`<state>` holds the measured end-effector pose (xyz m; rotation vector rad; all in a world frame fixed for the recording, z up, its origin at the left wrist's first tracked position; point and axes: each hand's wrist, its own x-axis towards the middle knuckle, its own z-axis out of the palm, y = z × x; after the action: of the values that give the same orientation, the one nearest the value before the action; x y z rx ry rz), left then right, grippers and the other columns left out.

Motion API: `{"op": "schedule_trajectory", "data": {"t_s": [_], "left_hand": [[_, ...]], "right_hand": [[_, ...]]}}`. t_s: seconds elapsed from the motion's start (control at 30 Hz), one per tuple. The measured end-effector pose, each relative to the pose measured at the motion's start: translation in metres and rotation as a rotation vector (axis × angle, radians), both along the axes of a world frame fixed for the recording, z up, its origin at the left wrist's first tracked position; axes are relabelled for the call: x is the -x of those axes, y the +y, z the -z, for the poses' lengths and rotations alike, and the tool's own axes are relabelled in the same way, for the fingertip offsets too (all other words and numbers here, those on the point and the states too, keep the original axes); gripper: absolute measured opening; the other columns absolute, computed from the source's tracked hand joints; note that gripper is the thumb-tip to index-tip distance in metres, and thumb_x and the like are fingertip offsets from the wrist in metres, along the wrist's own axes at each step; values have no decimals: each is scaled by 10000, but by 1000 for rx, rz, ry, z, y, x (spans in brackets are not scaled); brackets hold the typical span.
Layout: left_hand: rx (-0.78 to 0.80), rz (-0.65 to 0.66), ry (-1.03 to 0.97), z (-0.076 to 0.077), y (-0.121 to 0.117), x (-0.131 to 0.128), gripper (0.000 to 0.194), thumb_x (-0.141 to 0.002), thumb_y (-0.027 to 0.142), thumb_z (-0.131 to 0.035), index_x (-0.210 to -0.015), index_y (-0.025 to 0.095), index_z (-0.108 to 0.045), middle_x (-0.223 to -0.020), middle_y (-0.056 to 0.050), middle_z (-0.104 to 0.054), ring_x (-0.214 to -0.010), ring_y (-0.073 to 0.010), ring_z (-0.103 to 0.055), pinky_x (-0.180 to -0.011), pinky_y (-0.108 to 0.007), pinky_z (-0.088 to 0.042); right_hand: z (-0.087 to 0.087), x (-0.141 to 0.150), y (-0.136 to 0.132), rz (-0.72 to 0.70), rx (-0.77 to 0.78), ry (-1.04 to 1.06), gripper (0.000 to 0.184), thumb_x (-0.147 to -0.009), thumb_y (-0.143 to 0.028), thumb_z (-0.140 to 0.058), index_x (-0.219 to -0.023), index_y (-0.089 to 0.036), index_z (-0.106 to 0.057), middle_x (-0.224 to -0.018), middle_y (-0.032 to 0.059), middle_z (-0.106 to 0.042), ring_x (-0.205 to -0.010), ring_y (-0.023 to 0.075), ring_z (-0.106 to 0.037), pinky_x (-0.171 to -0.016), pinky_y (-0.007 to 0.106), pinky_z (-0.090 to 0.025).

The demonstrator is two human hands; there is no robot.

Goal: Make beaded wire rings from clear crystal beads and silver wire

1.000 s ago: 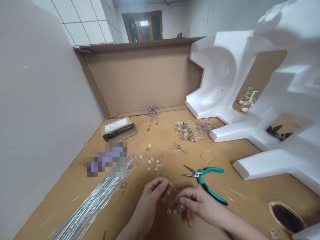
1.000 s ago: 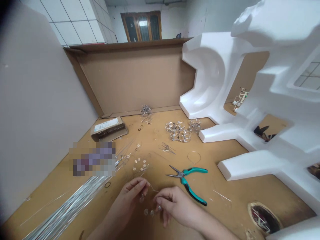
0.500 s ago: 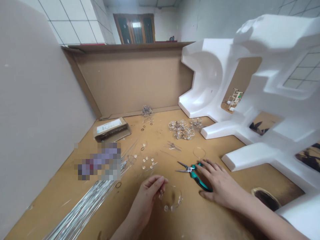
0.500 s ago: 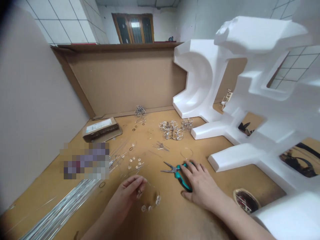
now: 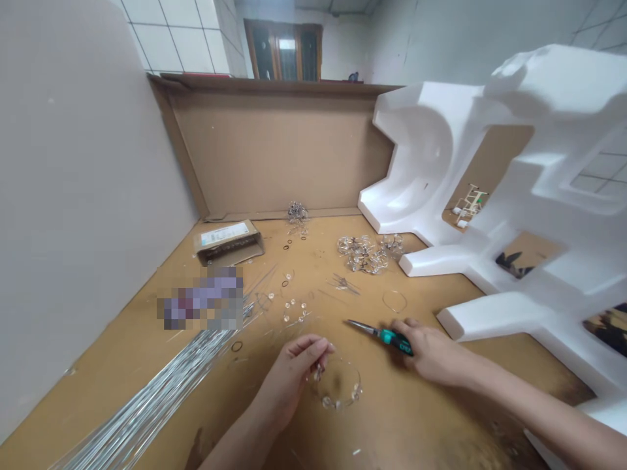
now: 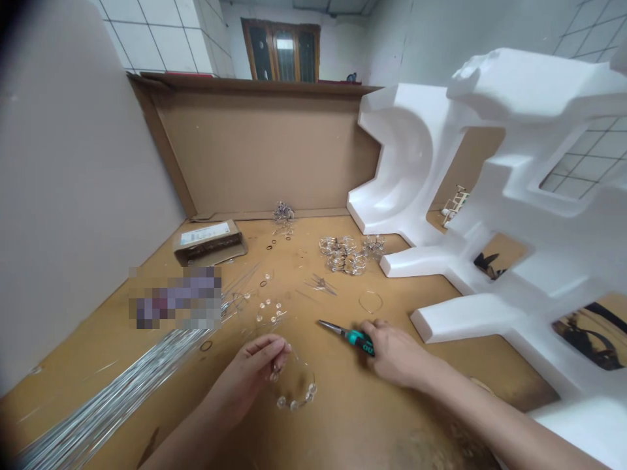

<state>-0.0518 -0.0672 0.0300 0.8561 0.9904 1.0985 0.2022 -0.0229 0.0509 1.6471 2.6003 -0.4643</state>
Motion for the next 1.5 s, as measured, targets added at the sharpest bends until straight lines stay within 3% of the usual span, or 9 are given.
{"op": "schedule_trajectory", "data": {"t_s": [0.07, 0.13, 0.2, 0.5, 0.77, 1.5], "left_hand": [[1, 8, 3, 0, 0, 0, 233, -709, 386, -640, -680, 156, -666, -568, 16, -499, -548, -77, -411, -537, -189, -315], [1, 22, 5, 0, 0, 1, 229, -717, 381, -635, -676, 159, -667, -561, 17, -492, -550, -78, -411, -532, -188, -312], [-3, 39, 4, 0, -1, 1, 228, -726, 376, -628, -680, 157, -668, -556, 15, -485, -549, -79, -409, -527, -188, -310], [-12, 62, 16, -1, -1, 1, 231, -729, 376, -628, -698, 150, -668, -558, 18, -487, -553, -70, -412, -527, -178, -314], [10, 76, 46, 7, 1, 0, 224, -740, 369, -624, -719, 150, -668, -567, 16, -504, -564, -69, -418, -542, -179, -317], [33, 66, 151, 6, 2, 0, 247, -737, 380, -618, -711, 140, -674, -543, 17, -498, -537, -66, -415, -531, -180, -311]], "right_hand": [[-16, -7, -4, -77, 214, 158, 540, -695, -223, -504, -1232, -230, -447, -1134, 63, -571, -963, 208, -553, -774, 265, -403], [-31, -11, -9, -113, 389, 229, 467, -691, -248, -538, -1156, -251, -500, -1058, 30, -604, -916, 197, -563, -729, 247, -418], [-41, -9, -15, -103, 464, 250, 371, -675, -229, -554, -1046, -246, -550, -934, 15, -628, -826, 182, -574, -676, 239, -419], [-45, -6, -22, -98, 519, 301, 261, -677, -213, -569, -937, -214, -542, -824, 6, -580, -720, 148, -526, -613, 238, -386], [-55, -5, -17, -118, 643, 226, 325, -671, -238, -598, -987, -203, -525, -835, -14, -542, -709, 122, -483, -599, 223, -361], [-52, -1, -13, -134, 604, 178, 173, -671, -191, -557, -843, -183, -541, -692, -38, -488, -601, 87, -413, -528, 197, -316]]}}
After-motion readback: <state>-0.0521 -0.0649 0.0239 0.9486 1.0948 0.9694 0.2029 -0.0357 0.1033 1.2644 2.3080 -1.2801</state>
